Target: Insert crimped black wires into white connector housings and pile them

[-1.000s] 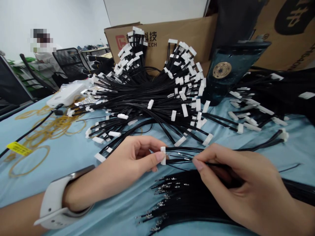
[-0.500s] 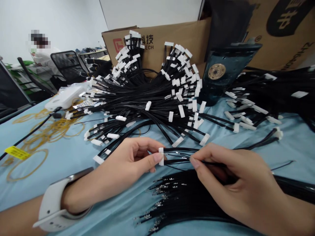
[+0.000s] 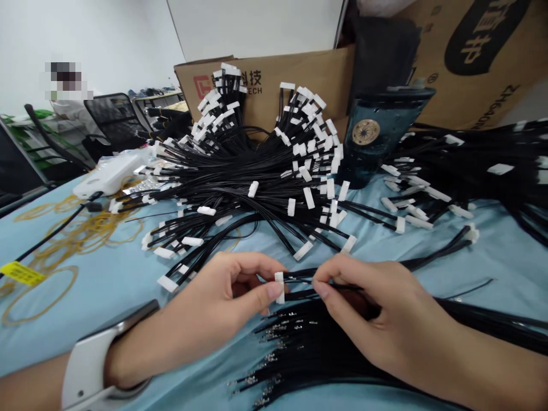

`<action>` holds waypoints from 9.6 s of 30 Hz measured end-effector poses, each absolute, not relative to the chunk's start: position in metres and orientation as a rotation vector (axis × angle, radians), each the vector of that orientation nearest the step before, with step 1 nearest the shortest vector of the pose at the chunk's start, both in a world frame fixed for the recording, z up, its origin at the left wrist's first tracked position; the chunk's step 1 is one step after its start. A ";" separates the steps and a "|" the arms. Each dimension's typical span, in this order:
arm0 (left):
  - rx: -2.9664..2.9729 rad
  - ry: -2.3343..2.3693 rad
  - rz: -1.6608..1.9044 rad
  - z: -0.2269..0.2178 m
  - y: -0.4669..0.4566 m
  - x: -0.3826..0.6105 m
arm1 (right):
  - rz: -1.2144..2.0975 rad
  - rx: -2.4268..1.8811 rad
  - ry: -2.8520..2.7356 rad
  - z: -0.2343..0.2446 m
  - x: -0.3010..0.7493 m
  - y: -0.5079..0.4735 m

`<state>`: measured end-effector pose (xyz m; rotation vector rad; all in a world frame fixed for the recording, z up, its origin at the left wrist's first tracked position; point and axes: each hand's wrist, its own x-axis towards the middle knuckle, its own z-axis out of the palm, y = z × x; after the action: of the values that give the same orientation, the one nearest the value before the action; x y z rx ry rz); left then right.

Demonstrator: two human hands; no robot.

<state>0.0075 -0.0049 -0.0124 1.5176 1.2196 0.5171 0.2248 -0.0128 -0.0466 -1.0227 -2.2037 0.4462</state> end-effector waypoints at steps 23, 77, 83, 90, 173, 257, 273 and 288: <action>1.422 1.227 0.612 -0.013 -0.003 0.010 | 0.412 -0.930 -2.036 -0.044 0.221 -0.011; 1.420 1.213 0.622 -0.013 -0.007 0.010 | 0.047 -0.756 -2.262 -0.048 0.221 -0.015; 1.463 1.234 0.593 -0.012 -0.008 0.011 | 0.075 -0.764 -2.272 -0.048 0.222 -0.016; 1.520 1.208 0.537 -0.013 -0.010 0.010 | 0.152 -0.753 -2.262 -0.048 0.220 -0.015; 1.318 1.158 0.610 -0.018 -0.004 0.006 | 0.076 -0.645 -2.153 -0.054 0.221 -0.024; 1.322 1.067 0.640 -0.020 0.002 0.002 | 0.829 -1.199 -1.963 -0.036 0.216 -0.025; 1.304 1.123 0.614 -0.013 0.001 0.005 | 0.753 -1.246 -1.940 -0.039 0.216 -0.027; 1.351 1.142 0.580 -0.014 0.001 0.004 | 0.667 -1.210 -1.971 -0.041 0.217 -0.027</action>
<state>0.0038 0.0008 -0.0139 1.3507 1.1421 0.5800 0.2171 -0.0270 -0.0414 -1.2100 -1.9715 0.6673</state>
